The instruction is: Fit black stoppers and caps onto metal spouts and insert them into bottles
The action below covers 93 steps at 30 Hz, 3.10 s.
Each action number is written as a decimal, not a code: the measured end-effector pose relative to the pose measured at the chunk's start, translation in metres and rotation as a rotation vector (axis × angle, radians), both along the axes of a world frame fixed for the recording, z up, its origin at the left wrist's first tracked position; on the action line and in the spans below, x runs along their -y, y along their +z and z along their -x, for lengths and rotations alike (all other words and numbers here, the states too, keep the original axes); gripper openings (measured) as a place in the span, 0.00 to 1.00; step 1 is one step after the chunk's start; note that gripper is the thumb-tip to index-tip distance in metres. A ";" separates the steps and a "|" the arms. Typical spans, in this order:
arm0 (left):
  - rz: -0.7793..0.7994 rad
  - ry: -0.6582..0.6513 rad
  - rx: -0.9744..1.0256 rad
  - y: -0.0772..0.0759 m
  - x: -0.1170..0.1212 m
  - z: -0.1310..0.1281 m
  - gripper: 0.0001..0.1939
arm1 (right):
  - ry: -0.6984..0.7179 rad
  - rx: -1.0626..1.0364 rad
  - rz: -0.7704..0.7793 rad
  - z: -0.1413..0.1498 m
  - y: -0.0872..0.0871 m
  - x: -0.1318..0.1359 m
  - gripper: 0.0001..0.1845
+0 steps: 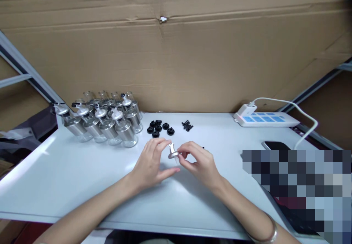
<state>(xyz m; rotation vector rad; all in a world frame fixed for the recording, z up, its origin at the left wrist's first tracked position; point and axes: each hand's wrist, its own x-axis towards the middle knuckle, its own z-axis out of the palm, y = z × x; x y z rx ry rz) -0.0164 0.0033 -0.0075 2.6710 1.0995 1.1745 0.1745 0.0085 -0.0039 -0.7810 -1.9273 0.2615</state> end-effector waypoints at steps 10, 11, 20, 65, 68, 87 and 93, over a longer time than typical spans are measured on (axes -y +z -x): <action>-0.089 -0.163 0.148 -0.003 0.006 -0.009 0.14 | -0.007 0.040 -0.236 0.000 0.006 0.009 0.10; -0.078 -0.166 0.152 -0.003 0.007 -0.008 0.14 | 0.005 0.046 -0.237 0.000 0.006 0.009 0.09; -0.016 -0.096 0.198 0.000 0.010 -0.003 0.08 | 0.066 0.040 -0.167 -0.005 0.010 0.007 0.06; -0.070 -0.274 0.089 0.008 0.016 -0.005 0.10 | -0.285 0.592 0.763 -0.094 -0.001 -0.047 0.08; -0.075 -0.286 0.096 0.007 0.016 -0.005 0.10 | -0.283 0.585 0.743 -0.092 -0.003 -0.047 0.08; -0.070 -0.279 0.124 0.008 0.014 -0.004 0.12 | -0.138 0.053 0.501 -0.055 0.019 -0.025 0.08; -0.053 -0.276 0.121 0.006 0.014 -0.003 0.12 | 0.052 -0.137 0.509 -0.033 0.017 -0.014 0.09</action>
